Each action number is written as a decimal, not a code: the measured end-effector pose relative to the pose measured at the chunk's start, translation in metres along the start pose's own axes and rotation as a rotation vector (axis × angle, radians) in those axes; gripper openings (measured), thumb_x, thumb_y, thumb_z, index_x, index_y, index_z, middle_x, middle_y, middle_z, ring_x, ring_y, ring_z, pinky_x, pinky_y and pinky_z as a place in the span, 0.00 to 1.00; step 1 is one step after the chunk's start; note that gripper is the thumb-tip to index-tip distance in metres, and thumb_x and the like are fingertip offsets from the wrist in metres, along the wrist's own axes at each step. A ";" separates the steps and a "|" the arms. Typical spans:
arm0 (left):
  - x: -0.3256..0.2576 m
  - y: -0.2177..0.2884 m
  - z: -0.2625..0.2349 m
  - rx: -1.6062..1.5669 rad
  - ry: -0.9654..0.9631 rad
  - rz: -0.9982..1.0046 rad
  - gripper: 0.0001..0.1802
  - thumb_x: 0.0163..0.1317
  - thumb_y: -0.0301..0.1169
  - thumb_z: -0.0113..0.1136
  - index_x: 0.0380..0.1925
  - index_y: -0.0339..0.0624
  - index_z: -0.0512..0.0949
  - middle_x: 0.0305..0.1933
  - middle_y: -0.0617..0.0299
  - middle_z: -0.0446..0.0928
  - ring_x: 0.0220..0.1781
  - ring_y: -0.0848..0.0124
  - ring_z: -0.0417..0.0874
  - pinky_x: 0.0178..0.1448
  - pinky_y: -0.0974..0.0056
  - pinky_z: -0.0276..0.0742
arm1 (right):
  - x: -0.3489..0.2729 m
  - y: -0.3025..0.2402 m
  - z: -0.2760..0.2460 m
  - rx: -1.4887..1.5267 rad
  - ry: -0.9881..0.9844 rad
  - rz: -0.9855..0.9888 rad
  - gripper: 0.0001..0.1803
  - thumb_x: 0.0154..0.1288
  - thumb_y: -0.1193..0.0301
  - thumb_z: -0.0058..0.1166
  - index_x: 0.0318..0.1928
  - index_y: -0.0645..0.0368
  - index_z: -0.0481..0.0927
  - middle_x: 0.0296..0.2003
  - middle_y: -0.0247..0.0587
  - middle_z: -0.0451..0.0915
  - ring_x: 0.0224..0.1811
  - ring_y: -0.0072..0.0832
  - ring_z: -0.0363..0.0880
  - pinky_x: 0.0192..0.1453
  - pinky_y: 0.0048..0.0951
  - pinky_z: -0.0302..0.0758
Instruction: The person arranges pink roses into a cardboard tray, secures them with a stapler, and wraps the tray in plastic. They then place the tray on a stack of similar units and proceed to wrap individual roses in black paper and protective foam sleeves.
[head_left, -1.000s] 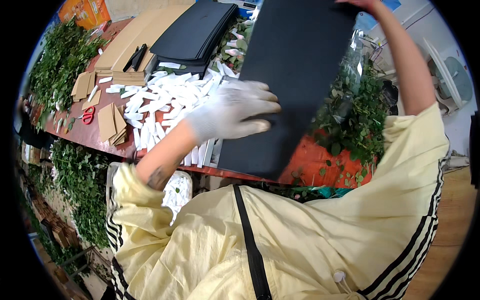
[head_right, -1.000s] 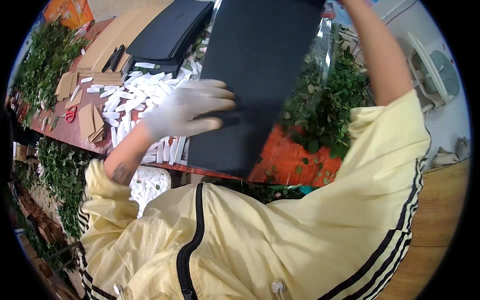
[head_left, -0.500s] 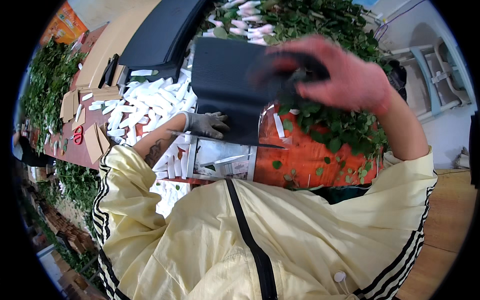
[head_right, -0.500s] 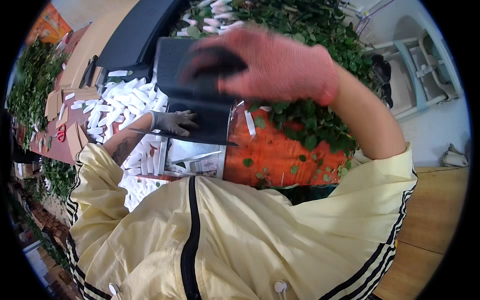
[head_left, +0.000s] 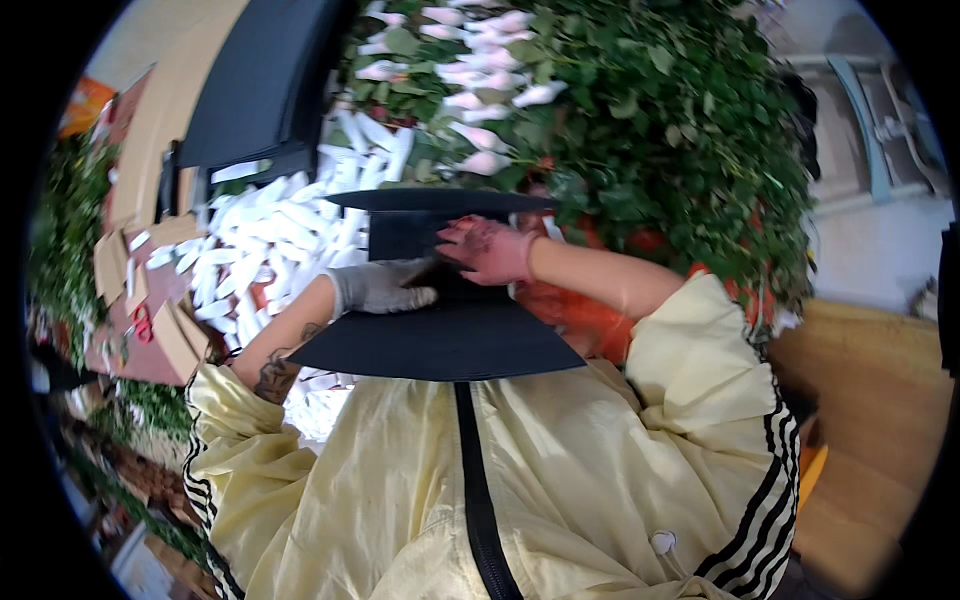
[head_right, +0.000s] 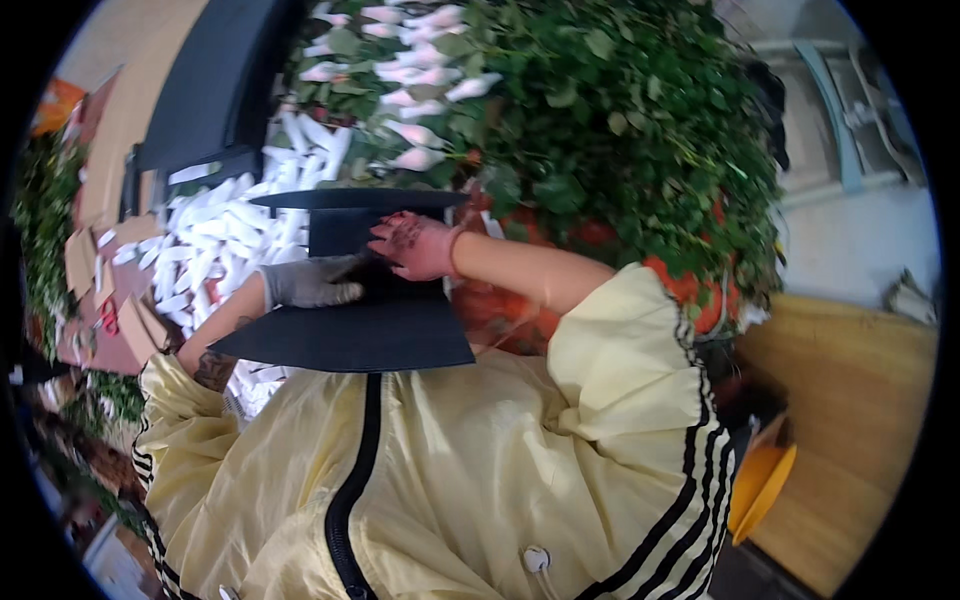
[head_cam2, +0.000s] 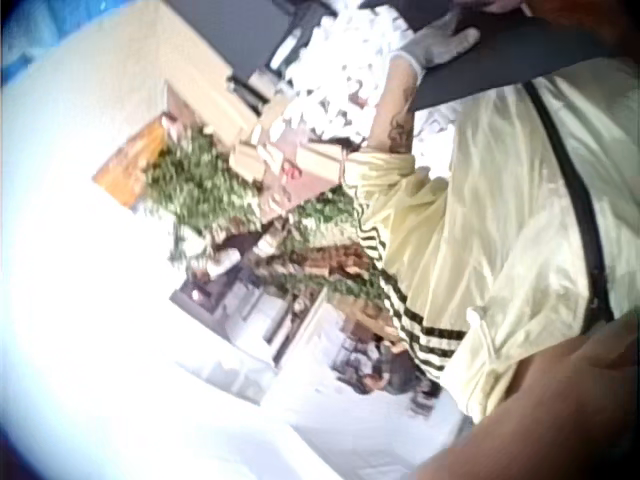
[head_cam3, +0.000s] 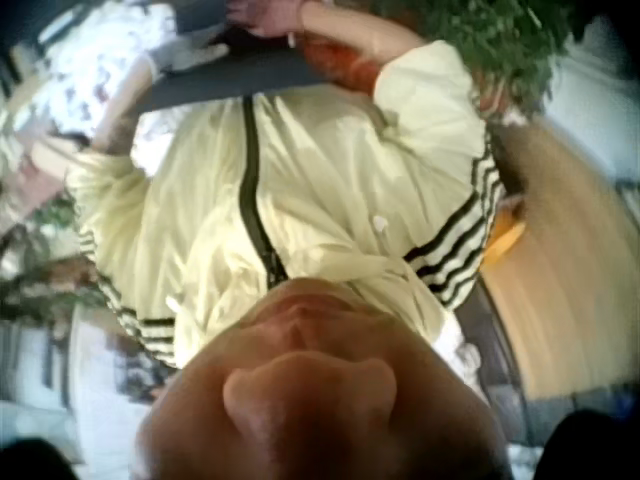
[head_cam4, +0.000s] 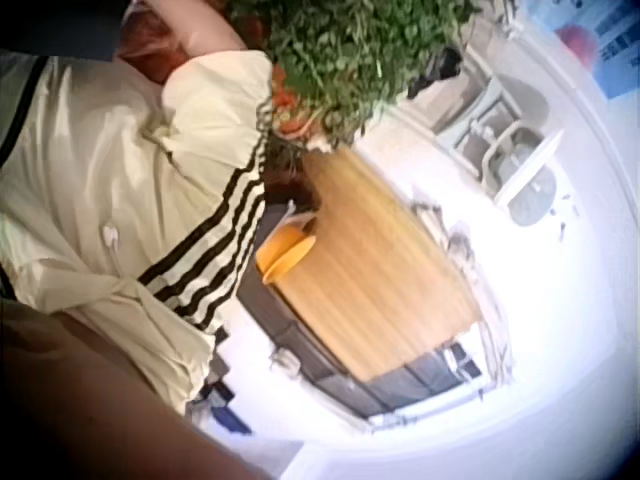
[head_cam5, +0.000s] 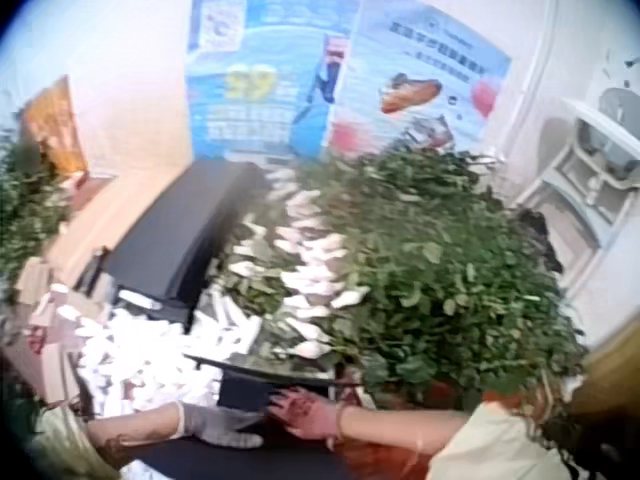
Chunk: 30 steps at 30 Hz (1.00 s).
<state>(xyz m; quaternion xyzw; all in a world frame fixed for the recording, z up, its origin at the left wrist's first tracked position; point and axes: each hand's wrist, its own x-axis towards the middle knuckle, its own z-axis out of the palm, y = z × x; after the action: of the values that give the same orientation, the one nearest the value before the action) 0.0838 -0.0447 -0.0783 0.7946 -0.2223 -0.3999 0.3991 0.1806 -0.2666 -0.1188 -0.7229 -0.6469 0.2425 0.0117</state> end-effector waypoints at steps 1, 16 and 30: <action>0.005 0.000 -0.002 -0.004 -0.002 -0.147 0.51 0.65 0.63 0.43 0.72 0.33 0.42 0.69 0.37 0.60 0.72 0.52 0.60 0.73 0.56 0.55 | -0.031 0.007 -0.003 0.012 0.011 0.040 0.32 0.65 0.52 0.45 0.65 0.55 0.66 0.66 0.50 0.65 0.70 0.41 0.60 0.73 0.39 0.56; 0.024 -0.034 0.017 -0.095 0.225 -0.222 0.46 0.63 0.37 0.58 0.72 0.34 0.41 0.35 0.55 0.78 0.38 0.67 0.79 0.47 0.65 0.74 | -0.125 0.032 -0.082 0.125 0.650 0.423 0.24 0.49 0.60 0.64 0.49 0.49 0.78 0.49 0.37 0.79 0.54 0.38 0.76 0.59 0.37 0.71; 0.026 -0.024 0.014 -0.283 0.302 -0.252 0.40 0.65 0.30 0.55 0.73 0.40 0.46 0.28 0.64 0.72 0.28 0.76 0.74 0.36 0.69 0.73 | -0.137 -0.007 0.065 1.786 0.448 0.870 0.18 0.70 0.58 0.48 0.44 0.62 0.75 0.28 0.37 0.80 0.27 0.23 0.79 0.31 0.22 0.76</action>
<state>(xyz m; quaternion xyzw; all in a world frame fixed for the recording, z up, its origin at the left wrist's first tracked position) 0.0886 -0.0547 -0.1151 0.8031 -0.0012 -0.3504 0.4820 0.1438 -0.4136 -0.1278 -0.6513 0.1064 0.4792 0.5787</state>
